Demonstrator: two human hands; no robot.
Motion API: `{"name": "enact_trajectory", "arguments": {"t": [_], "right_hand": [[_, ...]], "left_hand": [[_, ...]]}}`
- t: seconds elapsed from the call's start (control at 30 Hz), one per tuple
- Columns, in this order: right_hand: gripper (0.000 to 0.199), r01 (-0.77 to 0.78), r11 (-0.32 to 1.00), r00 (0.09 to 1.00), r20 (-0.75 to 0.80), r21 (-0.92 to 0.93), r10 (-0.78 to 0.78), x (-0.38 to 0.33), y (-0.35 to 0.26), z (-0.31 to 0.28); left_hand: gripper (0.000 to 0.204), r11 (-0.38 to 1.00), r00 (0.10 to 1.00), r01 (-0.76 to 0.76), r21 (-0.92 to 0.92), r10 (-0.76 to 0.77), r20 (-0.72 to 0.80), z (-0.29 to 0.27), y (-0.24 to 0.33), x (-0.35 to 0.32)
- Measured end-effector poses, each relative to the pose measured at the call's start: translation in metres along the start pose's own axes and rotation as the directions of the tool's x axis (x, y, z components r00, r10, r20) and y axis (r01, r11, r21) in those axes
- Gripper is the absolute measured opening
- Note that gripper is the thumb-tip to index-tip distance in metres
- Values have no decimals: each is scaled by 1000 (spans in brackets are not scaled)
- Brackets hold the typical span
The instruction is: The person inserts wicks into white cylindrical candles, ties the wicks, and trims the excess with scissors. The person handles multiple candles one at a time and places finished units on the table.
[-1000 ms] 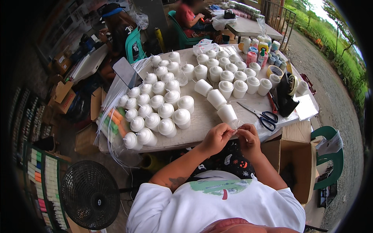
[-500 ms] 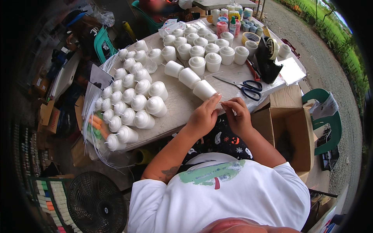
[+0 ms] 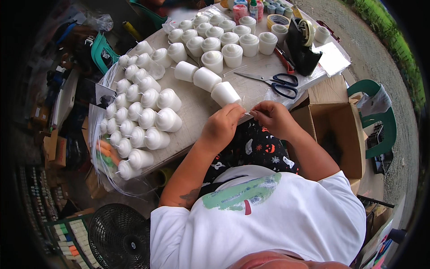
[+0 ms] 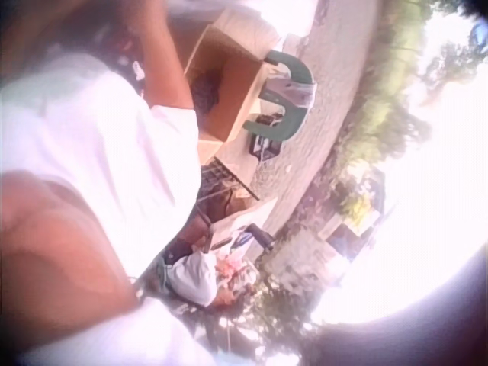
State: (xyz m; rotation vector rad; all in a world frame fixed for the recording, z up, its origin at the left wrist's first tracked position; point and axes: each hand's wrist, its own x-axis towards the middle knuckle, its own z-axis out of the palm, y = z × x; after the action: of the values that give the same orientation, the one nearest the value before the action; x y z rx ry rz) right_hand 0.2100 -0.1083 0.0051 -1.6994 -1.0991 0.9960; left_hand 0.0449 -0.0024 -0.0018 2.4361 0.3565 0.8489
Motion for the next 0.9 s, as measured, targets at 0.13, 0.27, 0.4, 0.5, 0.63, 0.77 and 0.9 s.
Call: {"name": "enact_trajectory", "arguments": {"t": [0.13,0.27,0.4,0.5,0.63,0.77,0.9], "right_hand": [[19,-200,942,943,314,268,111,6,0,-8],[16,-325,708,897,441,627,22,3,6,1],[15,-382,489,831,523,784,-190,-1,17,13],[14,-348,564,849,508,748,-149,-5,22,22],[13,-311,618,899,435,722,-55,-6,19,25],[16,-228,740,935,355,632,-15,-2,30,28],[17,-167,763,947,317,624,-52,-3,24,28]], "left_hand": [[21,991,1000,-14,-135,16,20,-9,-5,-3],[22,936,997,61,-347,-39,70,-14,-6,-9],[22,841,992,128,-526,-114,61,-11,-1,-20],[21,858,990,104,-504,-135,-26,3,-1,-30],[16,894,983,99,-436,-155,-95,14,-1,-35],[10,951,972,64,-302,-128,-198,17,-1,-32],[9,944,961,115,-309,-184,-206,20,1,-33]]}}
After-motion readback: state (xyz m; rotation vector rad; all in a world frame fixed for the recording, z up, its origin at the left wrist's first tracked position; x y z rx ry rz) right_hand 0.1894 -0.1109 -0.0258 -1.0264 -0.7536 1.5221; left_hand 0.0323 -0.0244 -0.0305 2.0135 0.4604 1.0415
